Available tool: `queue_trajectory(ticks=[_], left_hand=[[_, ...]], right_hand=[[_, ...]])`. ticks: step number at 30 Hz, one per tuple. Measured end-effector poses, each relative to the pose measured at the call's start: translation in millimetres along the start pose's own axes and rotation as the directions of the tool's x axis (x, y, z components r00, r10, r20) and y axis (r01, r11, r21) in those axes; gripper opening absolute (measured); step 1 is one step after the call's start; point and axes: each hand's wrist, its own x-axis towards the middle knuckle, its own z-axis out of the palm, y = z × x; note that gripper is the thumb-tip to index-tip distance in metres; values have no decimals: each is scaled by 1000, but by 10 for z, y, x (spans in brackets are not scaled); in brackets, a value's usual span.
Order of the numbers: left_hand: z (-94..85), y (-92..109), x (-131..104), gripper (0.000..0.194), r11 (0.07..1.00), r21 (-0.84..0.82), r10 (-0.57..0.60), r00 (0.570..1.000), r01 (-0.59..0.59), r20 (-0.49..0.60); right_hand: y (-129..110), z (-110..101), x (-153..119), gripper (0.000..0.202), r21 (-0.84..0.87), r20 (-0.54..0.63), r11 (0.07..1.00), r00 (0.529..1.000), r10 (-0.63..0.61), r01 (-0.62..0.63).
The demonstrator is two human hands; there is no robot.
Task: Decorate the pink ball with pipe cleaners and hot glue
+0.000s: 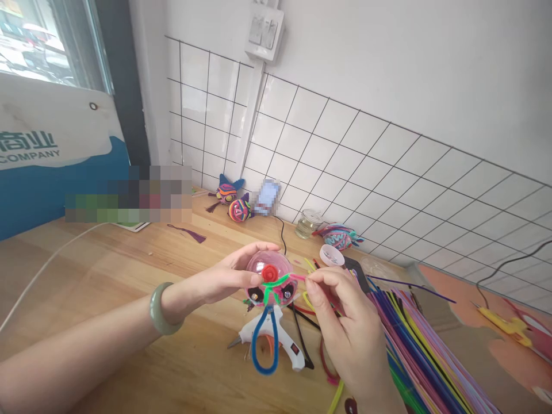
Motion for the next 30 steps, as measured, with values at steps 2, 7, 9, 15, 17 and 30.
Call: queue_trajectory(ticks=[2,7,9,15,17,30], left_hand=[[7,6,1,60,1000,4,2,1000,-2,-7],[25,28,4,59,1000,17,6,999,-6,-32],[25,32,4,60,1000,25,5,1000,-5,-26],[21,35,6,63,1000,24,-5,1000,6,-30],[25,35,12,65,1000,20,4,999,-3,-38],[2,-7,8,66,999,37,10,998,-8,-59]], right_hand=[[-10,5,-9,10,13,18,1000,1000,-22,22],[-36,32,-5,10,49,56,997,997,-58,55],[-37,41,2,10,49,55,997,996,-67,64],[-44,52,-11,11,33,68,996,994,-86,83],[-59,59,-21,12,29,86,995,992,-97,94],[-99,186,-34,11,20,54,990,988,-144,143]])
